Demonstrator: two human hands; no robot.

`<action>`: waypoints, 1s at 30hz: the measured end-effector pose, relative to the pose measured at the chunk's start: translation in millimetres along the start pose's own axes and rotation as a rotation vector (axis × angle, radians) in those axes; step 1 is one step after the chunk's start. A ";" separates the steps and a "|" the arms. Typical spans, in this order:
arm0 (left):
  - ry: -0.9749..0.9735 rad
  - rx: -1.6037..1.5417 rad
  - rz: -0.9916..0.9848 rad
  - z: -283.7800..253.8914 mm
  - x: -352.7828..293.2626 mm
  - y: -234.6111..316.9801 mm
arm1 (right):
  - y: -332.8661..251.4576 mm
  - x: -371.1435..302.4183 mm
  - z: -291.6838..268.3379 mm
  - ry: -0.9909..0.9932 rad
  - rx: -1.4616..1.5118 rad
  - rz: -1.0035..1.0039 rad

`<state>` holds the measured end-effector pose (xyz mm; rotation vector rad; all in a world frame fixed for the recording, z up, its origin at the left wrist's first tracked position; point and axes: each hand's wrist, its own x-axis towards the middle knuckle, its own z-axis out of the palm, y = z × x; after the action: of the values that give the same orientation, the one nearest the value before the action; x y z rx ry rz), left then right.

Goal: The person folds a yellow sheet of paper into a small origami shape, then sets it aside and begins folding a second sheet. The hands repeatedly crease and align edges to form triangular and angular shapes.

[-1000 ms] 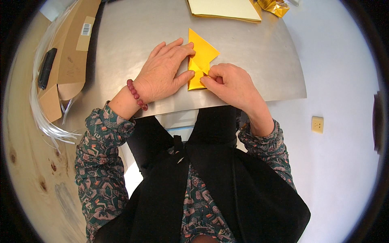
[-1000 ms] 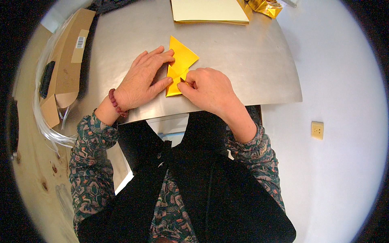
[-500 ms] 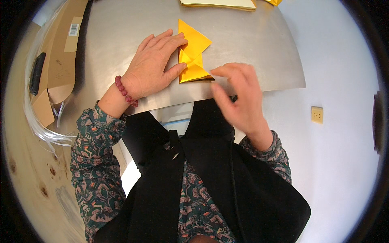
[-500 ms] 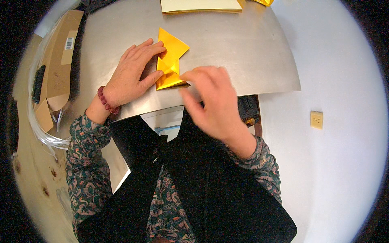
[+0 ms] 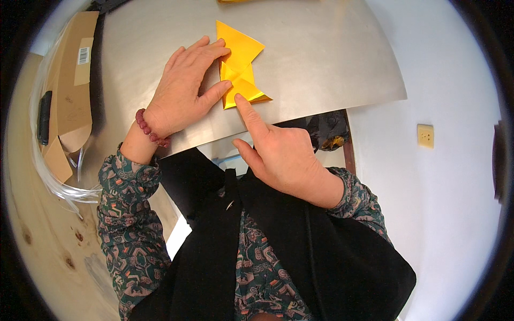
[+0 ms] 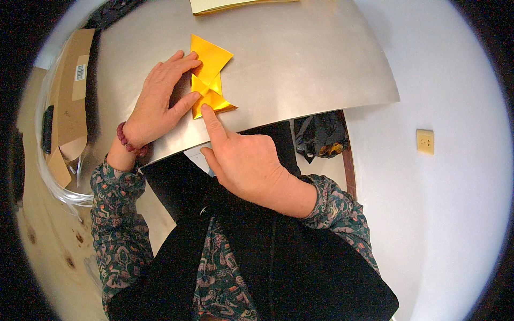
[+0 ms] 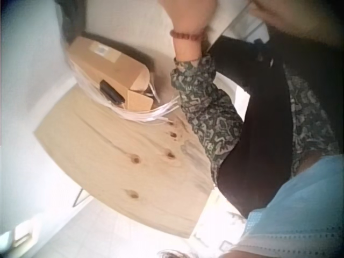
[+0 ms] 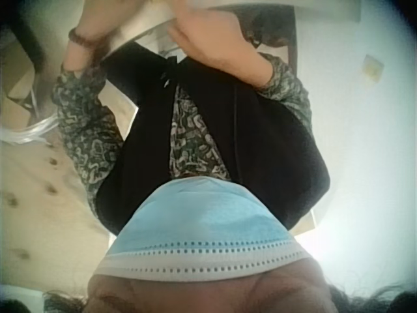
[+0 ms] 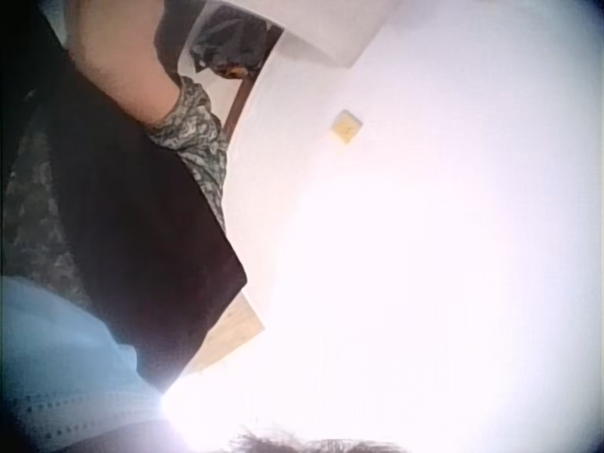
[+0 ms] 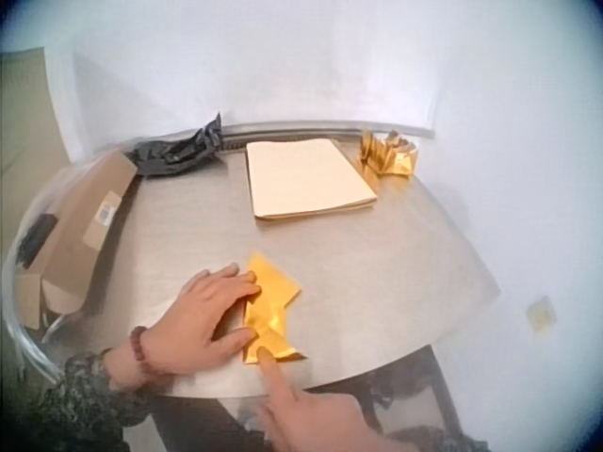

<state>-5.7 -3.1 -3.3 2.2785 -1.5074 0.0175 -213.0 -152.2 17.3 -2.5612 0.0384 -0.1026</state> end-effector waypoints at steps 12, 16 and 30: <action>0.016 -0.012 0.016 -3.7 -0.9 -1.9 | -2.5 -2.0 0.1 -0.056 -0.012 0.019; 0.023 0.004 0.014 -2.3 -1.0 -2.1 | -2.8 -1.2 2.7 -0.045 -0.009 0.001; 0.013 -0.026 0.013 -1.0 0.7 2.5 | 9.8 -8.5 1.8 -0.018 0.046 0.007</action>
<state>-7.4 -4.2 -1.5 2.2444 -1.5070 0.0170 -221.4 -159.0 9.9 -2.5154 0.0382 -0.0766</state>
